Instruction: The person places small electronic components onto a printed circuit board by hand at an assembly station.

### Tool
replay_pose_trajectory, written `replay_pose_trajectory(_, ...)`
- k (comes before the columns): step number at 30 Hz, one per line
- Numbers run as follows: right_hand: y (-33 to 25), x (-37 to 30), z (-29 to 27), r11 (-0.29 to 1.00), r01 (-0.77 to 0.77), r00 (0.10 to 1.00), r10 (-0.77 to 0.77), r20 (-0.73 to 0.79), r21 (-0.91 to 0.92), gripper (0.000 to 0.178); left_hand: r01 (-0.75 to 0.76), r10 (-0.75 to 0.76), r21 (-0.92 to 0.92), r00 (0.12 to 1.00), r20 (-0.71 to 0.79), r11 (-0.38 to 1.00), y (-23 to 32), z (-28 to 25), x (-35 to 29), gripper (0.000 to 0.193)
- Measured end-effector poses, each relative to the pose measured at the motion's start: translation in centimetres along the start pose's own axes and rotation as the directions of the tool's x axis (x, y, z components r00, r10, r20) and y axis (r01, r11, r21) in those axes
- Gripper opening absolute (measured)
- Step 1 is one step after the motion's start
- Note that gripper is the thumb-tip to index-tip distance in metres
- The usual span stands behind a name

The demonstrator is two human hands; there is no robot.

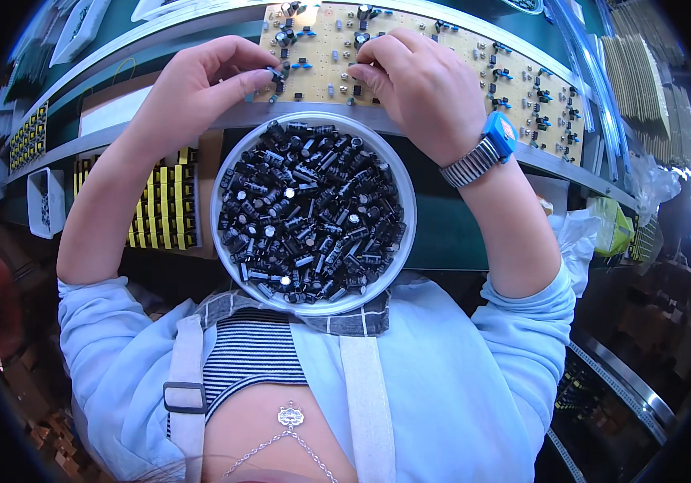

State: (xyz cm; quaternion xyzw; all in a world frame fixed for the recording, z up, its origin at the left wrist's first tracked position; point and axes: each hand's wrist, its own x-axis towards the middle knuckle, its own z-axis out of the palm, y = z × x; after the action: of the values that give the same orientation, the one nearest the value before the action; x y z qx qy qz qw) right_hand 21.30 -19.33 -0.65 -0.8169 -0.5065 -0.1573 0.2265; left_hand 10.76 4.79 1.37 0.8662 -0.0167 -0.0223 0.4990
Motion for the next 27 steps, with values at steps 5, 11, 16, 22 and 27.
replay_pose_trajectory(5, 0.0, 0.1, 0.0, 1.000, 0.016, 1.000, -0.016, -0.023, -0.020, 0.012, -0.030, 0.029, 0.026, 0.999, 0.016, 0.999, 0.4, -0.1, 0.3, 0.021)
replay_pose_trajectory(11, -0.5, 0.6, -0.5, 0.985, 0.058, 0.998, -0.057, 0.016, -0.165, 0.012, -0.061, 0.062, 0.022, 0.997, -0.052, 0.998, 0.1, -0.7, 0.2, 0.021)
replay_pose_trajectory(16, -0.6, 0.8, -0.8, 0.977, 0.066, 0.996, -0.054, 0.068, -0.205, 0.014, 0.022, -0.021, 0.014, 0.999, -0.045, 1.000, 0.4, -0.9, 0.1, 0.022)
replay_pose_trajectory(22, -0.8, 0.7, -0.8, 0.957, 0.098, 0.995, -0.087, 0.052, -0.274, 0.015, -0.051, 0.054, 0.028, 0.994, -0.092, 0.998, -0.1, -0.6, 0.3, 0.022)
replay_pose_trajectory(27, -2.6, 0.4, -2.7, 0.974, 0.089, 0.996, -0.083, 0.037, -0.208, 0.019, -0.040, 0.048, 0.069, 0.992, -0.116, 0.997, -0.3, -0.8, 0.5, 0.022)
